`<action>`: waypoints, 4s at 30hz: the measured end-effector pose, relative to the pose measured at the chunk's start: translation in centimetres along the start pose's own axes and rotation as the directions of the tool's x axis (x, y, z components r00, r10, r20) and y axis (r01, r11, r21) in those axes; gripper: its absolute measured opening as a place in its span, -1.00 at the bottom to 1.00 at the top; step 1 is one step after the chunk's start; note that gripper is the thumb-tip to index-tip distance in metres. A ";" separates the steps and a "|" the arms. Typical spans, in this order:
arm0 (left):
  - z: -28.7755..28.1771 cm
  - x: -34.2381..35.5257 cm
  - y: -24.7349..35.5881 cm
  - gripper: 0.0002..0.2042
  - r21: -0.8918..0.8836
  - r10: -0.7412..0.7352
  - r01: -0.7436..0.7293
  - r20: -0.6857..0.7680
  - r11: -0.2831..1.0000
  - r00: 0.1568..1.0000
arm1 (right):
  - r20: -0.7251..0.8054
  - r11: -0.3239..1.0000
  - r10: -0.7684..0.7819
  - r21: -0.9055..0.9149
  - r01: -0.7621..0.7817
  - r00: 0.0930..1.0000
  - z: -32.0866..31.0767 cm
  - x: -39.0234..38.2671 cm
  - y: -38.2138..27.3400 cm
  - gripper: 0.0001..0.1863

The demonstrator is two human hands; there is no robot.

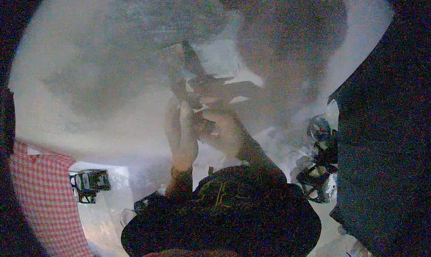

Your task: Scraping a wall with a putty knife to remove old material or paint.

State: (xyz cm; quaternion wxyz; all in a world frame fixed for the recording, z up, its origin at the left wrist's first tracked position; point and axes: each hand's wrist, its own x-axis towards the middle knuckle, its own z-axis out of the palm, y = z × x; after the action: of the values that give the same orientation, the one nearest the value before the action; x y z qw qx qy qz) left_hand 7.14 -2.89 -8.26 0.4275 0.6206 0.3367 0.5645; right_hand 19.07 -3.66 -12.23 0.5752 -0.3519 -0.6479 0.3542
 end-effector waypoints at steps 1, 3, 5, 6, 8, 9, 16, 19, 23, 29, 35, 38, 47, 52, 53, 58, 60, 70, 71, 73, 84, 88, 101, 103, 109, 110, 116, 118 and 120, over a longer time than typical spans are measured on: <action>0.7 0.4 0.0 -0.76 -0.004 -0.003 0.003 -0.002 1.000 1.000 | 0.020 0.999 0.048 -0.018 -0.048 0.999 -0.9 0.0 -0.3 -0.76; 2.0 1.2 0.0 -0.74 -0.003 0.007 -0.007 -0.033 1.000 0.999 | 0.032 0.988 0.016 -0.154 -0.011 0.999 -2.5 -0.4 -0.8 -0.77; 2.1 2.4 0.1 -0.73 0.046 0.029 -0.028 -0.034 0.999 0.999 | 0.067 0.967 0.223 0.110 -0.230 0.972 -3.7 -1.4 -1.0 -0.81; 1.9 3.0 0.2 -0.71 0.071 0.060 -0.056 -0.054 0.996 0.997 | 0.136 0.862 0.392 0.292 -0.415 0.910 -4.1 -1.7 -1.1 -0.83; 2.0 4.0 0.1 -0.66 0.110 -0.019 0.021 -0.018 0.994 1.000 | 0.187 0.796 0.448 0.362 -0.485 0.875 -5.0 -2.4 -1.1 -0.86; 2.2 4.2 0.0 -0.64 0.119 0.031 -0.028 -0.022 0.992 0.999 | 0.221 0.796 0.415 0.381 -0.470 0.882 -5.3 -2.5 -1.1 -0.84; 6.2 4.1 -2.7 -0.64 -0.099 -0.136 0.143 0.074 0.985 0.988 | 0.125 0.791 0.557 0.223 -0.571 0.821 -6.7 -2.2 0.4 -0.70; 6.5 4.5 -3.8 -0.63 0.187 -0.052 0.026 0.134 0.982 0.990 | -0.003 0.861 0.445 0.276 -0.426 0.896 -6.3 -2.2 1.2 -0.67; 6.8 4.7 -4.0 -0.62 0.182 -0.056 0.045 0.059 0.982 0.997 | -0.006 0.762 0.574 0.369 -0.532 0.819 -5.6 -1.7 1.3 -0.62; 6.9 5.6 -3.1 -0.58 0.088 -0.008 -0.007 0.180 0.996 0.984 | 0.032 0.687 0.594 0.500 -0.528 0.803 -6.7 -0.3 1.1 -0.68; 7.3 6.0 -2.8 -0.57 0.043 0.034 -0.037 0.073 0.998 0.997 | 0.072 0.751 0.611 0.262 -0.606 0.788 -7.5 0.2 0.9 -0.58; 7.4 6.2 -2.8 -0.56 0.152 -0.005 -0.006 0.068 0.988 0.998 | 0.072 0.753 0.605 0.270 -0.600 0.793 -7.2 0.7 0.7 -0.56; 7.4 6.6 -3.3 -0.58 0.100 0.020 -0.024 0.039 0.995 0.999 | 0.102 0.753 0.598 0.267 -0.601 0.795 -7.9 0.8 0.5 -0.51; 7.4 6.7 -3.1 -0.58 0.174 0.052 -0.053 0.013 0.983 0.999 | 0.003 0.915 0.392 0.107 -0.390 0.920 -7.3 1.6 1.1 -0.66; 7.3 6.9 -3.0 -0.59 0.137 0.064 -0.070 0.049 0.988 0.997 | -0.006 0.892 0.447 0.082 -0.445 0.895 -7.2 1.7 1.2 -0.70; 6.3 6.5 -2.6 -0.59 0.076 -0.050 0.050 -0.001 0.996 0.999 | 0.090 0.826 0.512 0.222 -0.518 0.854 -7.1 1.6 1.1 -0.70; 6.0 6.1 -2.6 -0.59 0.108 -0.108 0.105 0.025 0.989 0.994 | 0.113 0.771 0.609 0.147 -0.619 0.785 -7.1 1.4 0.9 -0.72; 5.2 5.2 -3.9 -0.58 0.213 0.073 -0.077 0.028 0.974 0.997 | 0.046 0.853 0.482 0.203 -0.481 0.875 -5.1 0.0 3.5 -0.69; 5.0 5.0 -4.0 -0.58 0.259 0.114 -0.121 0.043 0.958 0.993 | 0.057 0.841 0.493 0.226 -0.492 0.868 -4.8 -0.3 3.9 -0.70; 4.3 4.9 -4.1 -0.59 0.164 -0.024 0.007 0.105 0.986 0.994 | 0.053 0.831 0.499 0.255 -0.495 0.865 -4.1 -0.6 4.5 -0.73; 4.5 6.8 -2.8 -0.59 -0.008 0.007 -0.007 -0.007 1.000 1.000 | 0.068 0.720 0.677 0.147 -0.678 0.733 -5.3 3.5 -1.9 -0.59; 3.6 7.1 -2.0 -0.59 0.092 0.089 -0.097 0.089 0.991 0.992 | 0.010 0.789 0.575 0.259 -0.557 0.818 -3.8 3.6 -3.5 -0.58; 0.2 6.8 -0.2 -0.54 0.026 -0.094 0.093 0.059 0.995 0.994 | -0.178 0.993 -0.035 -0.118 0.014 0.983 0.2 5.1 -1.5 -0.52; 0.1 7.3 -1.0 -0.51 0.058 -0.050 0.049 0.007 0.997 0.999 | -0.150 0.960 0.277 0.086 -0.267 0.949 -0.3 4.3 -1.9 -0.54; -0.4 7.6 -1.6 -0.51 0.230 0.301 -0.298 0.021 0.926 0.953 | 0.007 0.702 0.669 0.323 -0.635 0.743 -0.4 4.0 -3.9 -0.64; -0.5 7.7 -1.6 -0.52 0.250 0.361 -0.355 0.025 0.901 0.932 | -0.036 0.764 0.614 0.277 -0.582 0.789 -0.5 4.2 -4.2 -0.69; -1.5 7.9 -1.7 -0.56 0.260 0.190 -0.206 0.086 0.943 0.978 | -0.010 0.798 0.573 0.238 -0.554 0.820 -0.2 4.0 -3.9 -0.66; -1.9 7.6 -1.4 -0.58 0.204 0.143 -0.163 0.111 0.965 0.984 | 0.002 0.819 0.546 0.208 -0.534 0.838 0.6 3.7 -3.5 -0.63; -2.1 7.5 -1.0 -0.59 0.171 0.070 -0.090 0.121 0.981 0.990 | -0.026 0.832 0.544 0.144 -0.535 0.839 1.1 3.9 -3.4 -0.64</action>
State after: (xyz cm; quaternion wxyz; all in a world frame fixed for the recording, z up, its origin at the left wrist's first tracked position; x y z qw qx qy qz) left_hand 6.15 4.56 -6.13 0.3664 0.7004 0.3348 0.5130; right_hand 17.48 -2.02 -7.48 0.4947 -0.4932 -0.4786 0.5319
